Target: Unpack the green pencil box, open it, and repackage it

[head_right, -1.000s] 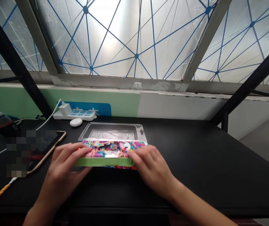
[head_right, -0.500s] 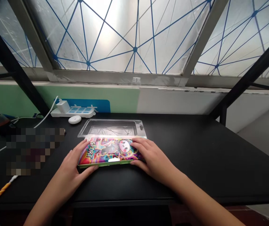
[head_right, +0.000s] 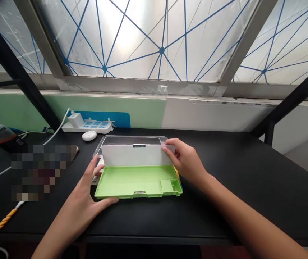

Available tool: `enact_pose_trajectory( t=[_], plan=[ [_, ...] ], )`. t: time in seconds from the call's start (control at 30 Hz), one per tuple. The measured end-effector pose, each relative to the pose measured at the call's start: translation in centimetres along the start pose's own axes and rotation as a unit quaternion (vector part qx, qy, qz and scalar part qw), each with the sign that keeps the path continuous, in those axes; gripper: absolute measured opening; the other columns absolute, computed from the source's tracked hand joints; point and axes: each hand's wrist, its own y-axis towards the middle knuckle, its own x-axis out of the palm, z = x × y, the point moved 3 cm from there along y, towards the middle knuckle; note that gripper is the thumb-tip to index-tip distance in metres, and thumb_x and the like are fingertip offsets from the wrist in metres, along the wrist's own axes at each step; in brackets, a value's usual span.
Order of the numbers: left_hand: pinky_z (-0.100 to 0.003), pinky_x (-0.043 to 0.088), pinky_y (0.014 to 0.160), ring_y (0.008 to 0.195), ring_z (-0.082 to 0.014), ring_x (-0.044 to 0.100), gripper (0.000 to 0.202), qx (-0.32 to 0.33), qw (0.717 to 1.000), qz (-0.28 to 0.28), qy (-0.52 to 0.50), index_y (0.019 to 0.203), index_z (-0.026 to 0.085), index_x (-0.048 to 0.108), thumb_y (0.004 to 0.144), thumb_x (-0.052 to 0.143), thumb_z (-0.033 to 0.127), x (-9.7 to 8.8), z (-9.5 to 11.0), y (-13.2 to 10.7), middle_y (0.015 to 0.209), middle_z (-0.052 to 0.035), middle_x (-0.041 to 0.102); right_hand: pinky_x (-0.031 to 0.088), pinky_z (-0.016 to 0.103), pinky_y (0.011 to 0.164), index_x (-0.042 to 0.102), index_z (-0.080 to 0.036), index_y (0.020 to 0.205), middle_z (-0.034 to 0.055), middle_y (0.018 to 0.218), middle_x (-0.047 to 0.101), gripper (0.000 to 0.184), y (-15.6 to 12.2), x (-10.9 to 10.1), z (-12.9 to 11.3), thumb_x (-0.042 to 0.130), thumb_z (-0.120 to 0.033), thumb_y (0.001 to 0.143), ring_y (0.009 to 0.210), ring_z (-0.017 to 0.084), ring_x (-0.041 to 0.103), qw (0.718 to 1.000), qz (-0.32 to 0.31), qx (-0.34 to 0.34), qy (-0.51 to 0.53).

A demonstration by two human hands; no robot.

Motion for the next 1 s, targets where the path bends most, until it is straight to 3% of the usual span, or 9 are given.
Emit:
enact_pose_trajectory(
  t=[0.1, 0.17, 0.27, 0.37, 0.47, 0.57, 0.67, 0.87, 1.0],
  plan=[
    [-0.051, 0.045, 0.103, 0.129, -0.0331, 0.055, 0.104, 0.007, 1.0, 0.005, 0.006, 0.159, 0.039, 0.006, 0.08, 0.073, 0.049, -0.2, 0.0, -0.1, 0.142, -0.0084, 0.056, 0.055, 0.034, 0.072, 0.064, -0.024, 0.107, 0.0059, 0.098, 0.072, 0.017, -2.2, -0.2, -0.4, 0.055, -0.035, 0.097, 0.081, 0.02, 0.068, 0.993, -0.046, -0.105, -0.024],
    [-0.052, 0.044, 0.104, 0.127, -0.0337, 0.055, 0.091, 0.019, 1.0, 0.014, 0.018, 0.156, 0.036, 0.022, 0.081, 0.071, 0.053, -0.4, 0.0, -0.1, 0.141, -0.0083, 0.057, 0.054, 0.038, 0.086, 0.063, -0.026, 0.118, 0.0079, 0.114, 0.071, 0.024, -3.9, -0.5, -0.7, 0.058, -0.034, 0.096, 0.1, 0.024, 0.068, 0.98, -0.1, -0.165, -0.052],
    [-0.051, 0.043, 0.106, 0.127, -0.033, 0.055, 0.066, 0.053, 0.998, 0.027, 0.038, 0.141, 0.033, 0.049, 0.083, 0.069, 0.054, -0.4, -0.1, -0.1, 0.138, -0.0065, 0.059, 0.052, 0.042, 0.095, 0.053, -0.029, 0.139, 0.0097, 0.136, 0.063, 0.048, -5.9, -0.8, -0.7, 0.064, -0.04, 0.093, 0.119, 0.027, 0.062, 0.963, -0.153, -0.198, -0.097],
    [-0.05, 0.043, 0.106, 0.127, -0.0322, 0.054, 0.06, 0.071, 0.996, 0.028, 0.049, 0.136, 0.032, 0.054, 0.083, 0.069, 0.054, -0.3, -0.2, 0.0, 0.137, -0.0062, 0.06, 0.051, 0.042, 0.096, 0.044, -0.03, 0.147, 0.0097, 0.144, 0.058, 0.058, -6.7, -1.1, -0.7, 0.064, -0.038, 0.093, 0.127, 0.027, 0.058, 0.96, -0.163, -0.198, -0.11],
    [-0.051, 0.042, 0.106, 0.126, -0.0331, 0.053, 0.065, 0.076, 0.995, 0.023, 0.055, 0.138, 0.03, 0.053, 0.082, 0.069, 0.057, -0.3, -0.2, 0.0, 0.136, -0.0084, 0.059, 0.052, 0.042, 0.094, 0.047, -0.028, 0.143, 0.0102, 0.134, 0.065, 0.052, -6.6, -1.2, -0.7, 0.06, -0.038, 0.095, 0.119, 0.026, 0.063, 0.969, -0.145, -0.18, -0.091],
    [-0.051, 0.045, 0.101, 0.121, -0.0337, 0.054, 0.058, 0.072, 0.995, 0.004, 0.064, 0.13, 0.027, 0.059, 0.084, 0.065, 0.061, -0.3, -0.1, 0.2, 0.128, -0.0096, 0.064, 0.055, 0.038, 0.076, 0.056, -0.022, 0.127, 0.0097, 0.108, 0.073, 0.037, -5.6, -1.2, -0.4, 0.051, -0.044, 0.098, 0.091, 0.024, 0.069, 0.986, -0.109, -0.1, -0.077],
    [-0.05, 0.045, 0.101, 0.121, -0.0331, 0.054, 0.044, 0.077, 0.994, -0.014, 0.078, 0.113, 0.025, 0.068, 0.09, 0.057, 0.06, -0.2, 0.1, 0.4, 0.126, -0.009, 0.065, 0.051, 0.036, 0.069, 0.063, -0.022, 0.106, 0.0067, 0.095, 0.07, 0.032, -4.3, -0.6, -0.3, 0.038, -0.042, 0.103, 0.075, 0.02, 0.064, 0.981, -0.14, -0.057, -0.121],
    [-0.054, 0.041, 0.104, 0.127, -0.0344, 0.051, 0.057, 0.059, 0.993, 0.03, 0.099, 0.135, 0.021, 0.053, 0.093, 0.051, 0.059, 0.3, -0.2, 0.6, 0.138, -0.0134, 0.058, 0.041, 0.042, 0.083, 0.065, -0.018, 0.103, 0.011, 0.104, 0.067, 0.028, -2.9, 0.8, -3.7, 0.042, -0.034, 0.103, 0.095, 0.026, 0.06, 0.952, -0.109, -0.157, -0.237],
    [-0.055, 0.035, 0.111, 0.132, -0.0341, 0.05, 0.077, 0.094, 0.992, -0.011, 0.08, 0.152, 0.025, 0.032, 0.088, 0.063, 0.054, 0.4, 0.1, 0.3, 0.143, -0.0144, 0.055, 0.042, 0.042, 0.083, 0.064, -0.015, 0.11, 0.0119, 0.103, 0.067, 0.031, -2.7, 3.6, -7.1, 0.047, -0.039, 0.101, 0.094, 0.027, 0.06, 0.941, -0.173, -0.18, -0.229]
  ],
)
